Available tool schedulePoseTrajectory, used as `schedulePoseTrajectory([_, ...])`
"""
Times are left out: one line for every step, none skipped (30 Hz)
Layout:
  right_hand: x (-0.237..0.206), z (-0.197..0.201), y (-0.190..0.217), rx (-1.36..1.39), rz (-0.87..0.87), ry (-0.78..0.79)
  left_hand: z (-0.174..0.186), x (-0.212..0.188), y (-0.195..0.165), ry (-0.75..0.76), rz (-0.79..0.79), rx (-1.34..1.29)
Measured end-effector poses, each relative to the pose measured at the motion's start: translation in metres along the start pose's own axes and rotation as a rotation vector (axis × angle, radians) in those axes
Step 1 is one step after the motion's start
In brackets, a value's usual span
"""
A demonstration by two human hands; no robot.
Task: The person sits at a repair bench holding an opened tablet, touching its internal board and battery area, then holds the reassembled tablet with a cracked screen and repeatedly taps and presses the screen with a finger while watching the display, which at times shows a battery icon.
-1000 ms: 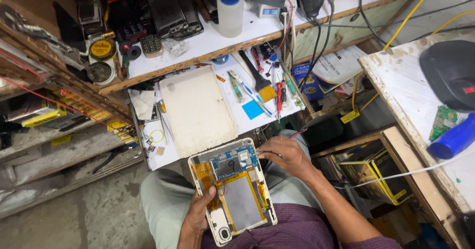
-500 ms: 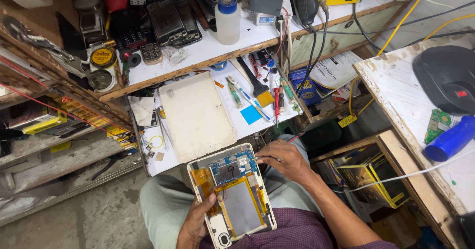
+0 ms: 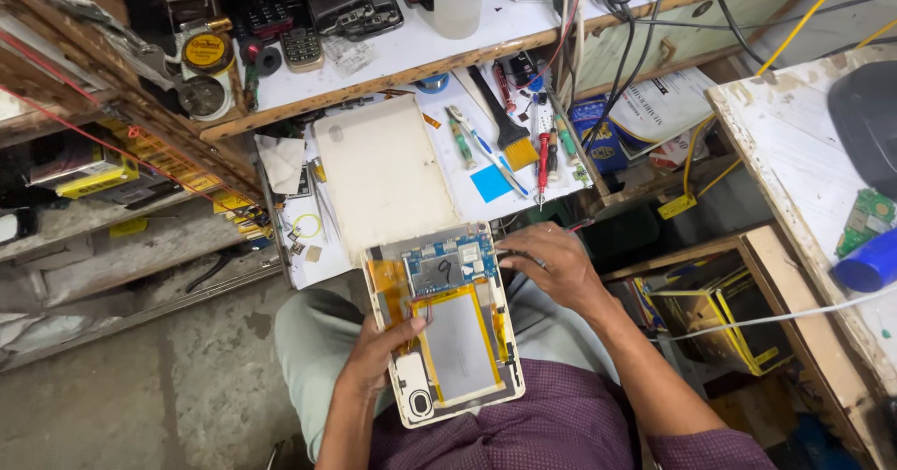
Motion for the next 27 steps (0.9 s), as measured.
schedulePoseTrajectory([0.001, 0.001, 0.002, -0.015, -0.019, 0.010, -0.003, 0.000, -0.007, 0.007, -0.006, -0.020])
schedulePoseTrajectory([0.001, 0.003, 0.005, -0.030, -0.040, 0.020, -0.008, 0.000, -0.014, 0.015, -0.009, -0.040])
schedulePoseTrajectory([0.001, 0.005, 0.010, -0.053, -0.029, 0.011, -0.013, 0.000, -0.022, 0.021, -0.023, -0.075])
schedulePoseTrajectory([0.002, 0.006, 0.015, -0.077, -0.016, 0.002, -0.017, 0.001, -0.030, 0.027, -0.039, -0.110])
schedulePoseTrajectory([0.003, 0.007, 0.021, -0.099, -0.005, -0.006, -0.021, 0.001, -0.037, 0.031, -0.053, -0.145])
schedulePoseTrajectory([0.004, 0.008, 0.027, -0.144, 0.056, -0.032, -0.025, 0.000, -0.043, 0.034, -0.047, -0.168])
schedulePoseTrajectory([0.004, 0.010, 0.033, -0.190, 0.116, -0.058, -0.028, -0.001, -0.049, 0.039, -0.041, -0.191])
schedulePoseTrajectory([0.005, 0.011, 0.039, -0.235, 0.177, -0.086, -0.031, -0.002, -0.054, 0.045, -0.035, -0.212])
schedulePoseTrajectory([0.005, 0.010, 0.043, -0.261, 0.208, -0.086, -0.034, -0.003, -0.057, 0.046, -0.028, -0.228])
schedulePoseTrajectory([0.005, 0.009, 0.047, -0.284, 0.239, -0.087, -0.036, -0.004, -0.061, 0.045, -0.021, -0.243])
schedulePoseTrajectory([0.006, 0.008, 0.051, -0.307, 0.273, -0.089, -0.037, -0.006, -0.065, 0.044, -0.017, -0.256])
schedulePoseTrajectory([0.007, 0.006, 0.055, -0.315, 0.304, -0.080, -0.038, -0.008, -0.068, 0.026, 0.006, -0.262])
schedulePoseTrajectory([0.009, 0.005, 0.059, -0.325, 0.336, -0.072, -0.040, -0.010, -0.070, 0.010, 0.029, -0.268])
schedulePoseTrajectory([0.009, 0.004, 0.063, -0.334, 0.364, -0.062, -0.041, -0.013, -0.072, -0.009, 0.056, -0.274])
schedulePoseTrajectory([0.009, 0.004, 0.065, -0.333, 0.373, -0.052, -0.043, -0.016, -0.074, -0.016, 0.078, -0.299])
schedulePoseTrajectory([0.010, 0.004, 0.068, -0.332, 0.385, -0.045, -0.045, -0.018, -0.077, -0.021, 0.098, -0.321])
schedulePoseTrajectory([0.012, 0.004, 0.071, -0.331, 0.398, -0.037, -0.046, -0.020, -0.079, -0.027, 0.117, -0.344])
schedulePoseTrajectory([0.014, 0.003, 0.073, -0.302, 0.401, -0.028, -0.046, -0.022, -0.082, -0.037, 0.117, -0.351])
schedulePoseTrajectory([0.015, 0.002, 0.075, -0.274, 0.404, -0.019, -0.046, -0.023, -0.085, -0.046, 0.118, -0.357])
schedulePoseTrajectory([0.017, 0.002, 0.077, -0.247, 0.406, -0.011, -0.046, -0.023, -0.088, -0.055, 0.118, -0.363])
schedulePoseTrajectory([0.019, 0.002, 0.080, -0.244, 0.412, -0.017, -0.045, -0.022, -0.090, -0.058, 0.127, -0.366])
schedulePoseTrajectory([0.020, 0.003, 0.082, -0.240, 0.416, -0.022, -0.045, -0.023, -0.092, -0.064, 0.137, -0.369])
schedulePoseTrajectory([0.022, 0.003, 0.085, -0.235, 0.421, -0.027, -0.044, -0.023, -0.094, -0.070, 0.147, -0.372])
schedulePoseTrajectory([0.022, 0.003, 0.087, -0.242, 0.423, -0.032, -0.044, -0.025, -0.095, -0.086, 0.160, -0.371])
schedulePoseTrajectory([0.023, 0.003, 0.090, -0.249, 0.425, -0.036, -0.043, -0.027, -0.095, -0.102, 0.174, -0.372])
schedulePoseTrajectory([0.025, 0.005, 0.091, -0.260, 0.429, -0.045, -0.043, -0.026, -0.097, -0.112, 0.185, -0.371])
schedulePoseTrajectory([0.026, 0.006, 0.094, -0.268, 0.438, -0.041, -0.044, -0.026, -0.099, -0.098, 0.188, -0.387])
Point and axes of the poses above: each hand's wrist, its own x-axis towards the middle knuckle, its own z-axis out of the back of the hand, y = z × x, the point moved 4 cm from there along x, towards the middle knuckle, and after that the axes turned 14 degrees about -z, right-handed, at the moved point
